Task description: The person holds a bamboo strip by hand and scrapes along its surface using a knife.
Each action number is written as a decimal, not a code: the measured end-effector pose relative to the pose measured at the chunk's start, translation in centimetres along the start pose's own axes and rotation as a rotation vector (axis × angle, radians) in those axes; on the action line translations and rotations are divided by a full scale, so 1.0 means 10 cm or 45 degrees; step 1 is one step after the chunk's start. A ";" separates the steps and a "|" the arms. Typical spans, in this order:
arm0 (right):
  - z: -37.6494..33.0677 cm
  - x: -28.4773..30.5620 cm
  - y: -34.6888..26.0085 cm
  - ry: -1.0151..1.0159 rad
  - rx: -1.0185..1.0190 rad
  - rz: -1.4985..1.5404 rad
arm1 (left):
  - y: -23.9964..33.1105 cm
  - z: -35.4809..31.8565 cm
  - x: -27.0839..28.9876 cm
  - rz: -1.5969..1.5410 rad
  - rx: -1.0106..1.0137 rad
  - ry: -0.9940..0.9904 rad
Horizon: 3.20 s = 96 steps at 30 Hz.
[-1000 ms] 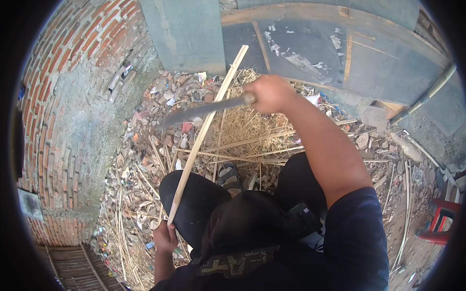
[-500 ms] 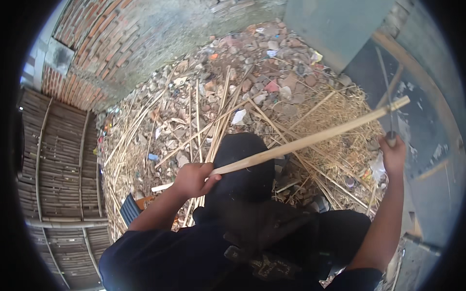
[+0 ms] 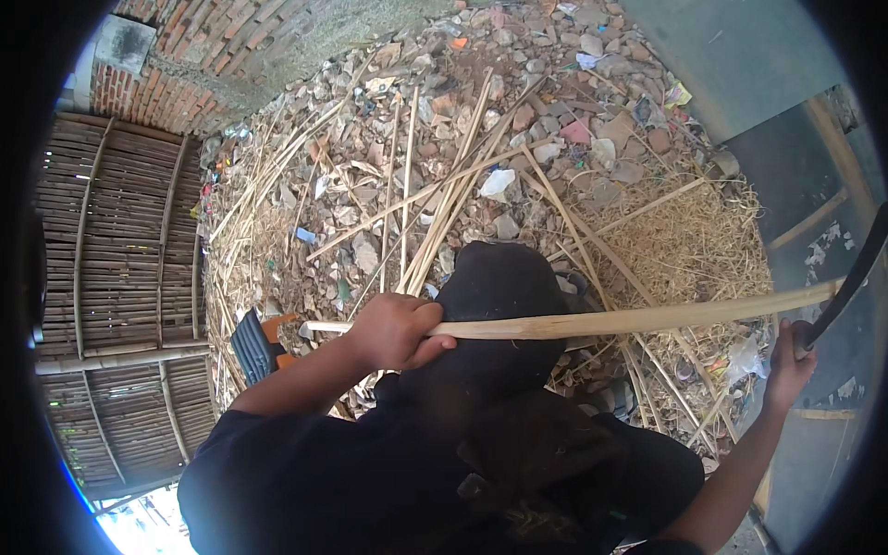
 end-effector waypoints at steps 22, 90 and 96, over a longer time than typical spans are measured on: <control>-0.22 -0.35 -0.47 -0.143 0.097 -0.331 | 0.18 0.13 0.01 -0.071 0.005 0.103; -0.83 0.26 -1.04 -0.162 0.090 -0.759 | -0.25 -0.12 -0.43 0.124 -0.119 0.557; -0.83 0.48 -0.75 0.035 0.066 -0.906 | -0.08 -0.03 -0.34 0.185 -0.202 0.510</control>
Point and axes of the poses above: each hand's wrist, its own z-axis towards the middle knuckle, its own x-axis out of the back of the hand, y = z × x, the point moved 3 cm from there along z, towards the middle knuckle, and after that the axes turned 1 degree about y, right-handed, at the moved point
